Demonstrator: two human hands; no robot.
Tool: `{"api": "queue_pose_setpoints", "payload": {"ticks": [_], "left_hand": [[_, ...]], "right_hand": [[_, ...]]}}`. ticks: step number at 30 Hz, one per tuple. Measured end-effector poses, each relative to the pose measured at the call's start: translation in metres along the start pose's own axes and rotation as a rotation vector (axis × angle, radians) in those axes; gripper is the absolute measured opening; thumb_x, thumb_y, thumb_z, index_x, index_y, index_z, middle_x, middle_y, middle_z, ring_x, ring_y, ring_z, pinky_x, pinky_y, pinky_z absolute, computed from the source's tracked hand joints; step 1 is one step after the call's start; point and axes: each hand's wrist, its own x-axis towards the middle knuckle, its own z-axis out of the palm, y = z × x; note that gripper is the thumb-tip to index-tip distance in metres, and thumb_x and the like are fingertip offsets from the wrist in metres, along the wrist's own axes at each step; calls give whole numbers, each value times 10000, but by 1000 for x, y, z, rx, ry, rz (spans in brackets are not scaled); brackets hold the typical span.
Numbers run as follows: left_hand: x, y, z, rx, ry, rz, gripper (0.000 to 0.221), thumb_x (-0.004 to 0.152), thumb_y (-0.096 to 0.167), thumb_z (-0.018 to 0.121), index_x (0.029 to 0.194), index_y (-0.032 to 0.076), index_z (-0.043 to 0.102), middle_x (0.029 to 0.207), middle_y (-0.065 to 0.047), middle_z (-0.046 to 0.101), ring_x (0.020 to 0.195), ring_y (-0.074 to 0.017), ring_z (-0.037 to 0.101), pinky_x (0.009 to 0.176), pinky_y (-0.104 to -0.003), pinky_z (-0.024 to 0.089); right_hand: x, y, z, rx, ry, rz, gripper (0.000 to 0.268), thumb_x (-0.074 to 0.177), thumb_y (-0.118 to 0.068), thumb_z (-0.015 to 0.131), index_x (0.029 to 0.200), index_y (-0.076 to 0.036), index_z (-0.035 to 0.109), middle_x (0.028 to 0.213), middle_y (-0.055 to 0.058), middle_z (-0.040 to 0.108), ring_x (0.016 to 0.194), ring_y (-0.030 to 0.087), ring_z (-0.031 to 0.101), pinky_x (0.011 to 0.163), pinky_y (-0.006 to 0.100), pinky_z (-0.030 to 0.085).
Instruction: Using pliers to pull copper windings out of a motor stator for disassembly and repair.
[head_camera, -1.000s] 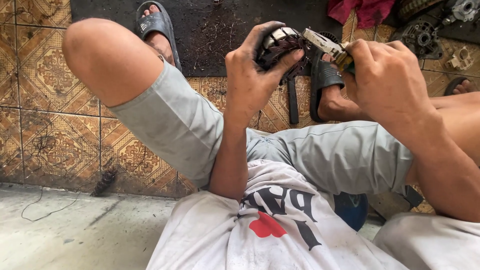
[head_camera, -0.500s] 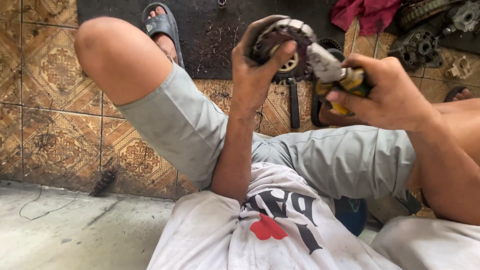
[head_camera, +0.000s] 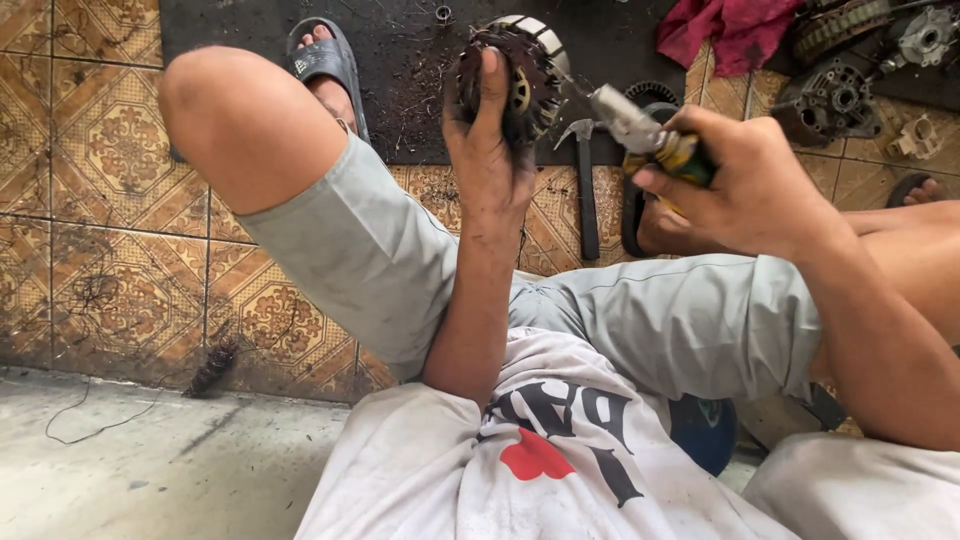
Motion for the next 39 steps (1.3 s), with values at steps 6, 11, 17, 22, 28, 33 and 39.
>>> {"api": "queue_pose_setpoints", "payload": {"ticks": [6, 11, 17, 22, 28, 33, 39], "left_hand": [[15, 10, -18, 18, -41, -52, 727, 755, 344, 923, 1299, 49, 540, 1260, -275, 634, 1110, -412, 657, 895, -527, 631], [1, 29, 1, 209, -26, -242, 907, 628, 328, 927, 1356, 32, 473, 1084, -190, 646, 846, -296, 689, 677, -408, 632], [-4, 32, -2, 304, -264, -244, 674, 692, 275, 935, 1255, 88, 615, 1153, -177, 650, 968, -316, 694, 811, -448, 647], [-10, 38, 5, 340, -434, -165, 425, 825, 287, 909, 1156, 105, 715, 1022, -85, 698, 900, -211, 688, 777, -368, 641], [-14, 45, 11, 436, -550, -111, 397, 885, 352, 856, 1182, 138, 703, 951, -22, 628, 832, -146, 608, 715, -307, 575], [-15, 45, 12, 358, -554, -97, 392, 901, 326, 858, 1186, 113, 694, 996, -37, 652, 857, -160, 633, 714, -314, 578], [-2, 19, -3, 60, -311, -259, 607, 852, 314, 903, 1258, -20, 600, 1046, -209, 749, 867, -324, 753, 761, -400, 669]], "right_hand": [[7, 11, 9, -182, 88, -115, 324, 1023, -192, 738, 1183, 51, 597, 922, 234, 717, 793, 453, 675, 684, 482, 495], [8, -3, -27, -86, -114, 71, 257, 1005, -212, 709, 1164, -36, 610, 810, 131, 680, 664, 308, 609, 623, 422, 478], [11, -3, -32, 4, -542, 127, 311, 911, -352, 690, 1127, -143, 612, 736, 55, 726, 529, 218, 678, 520, 354, 531], [8, 7, -21, 60, -534, -1, 306, 924, -392, 685, 1044, -121, 608, 741, 51, 648, 610, 224, 603, 617, 384, 487], [10, 1, -20, 145, -532, -42, 417, 899, -360, 691, 1231, -116, 630, 876, 21, 728, 719, 183, 639, 692, 348, 528], [7, 2, -19, 99, -459, 7, 386, 898, -379, 693, 1163, -107, 623, 843, 30, 725, 711, 200, 663, 705, 364, 548], [0, 9, -5, 222, -195, -70, 245, 943, -279, 707, 1032, -74, 608, 806, 23, 632, 655, 155, 573, 612, 327, 480]]}}
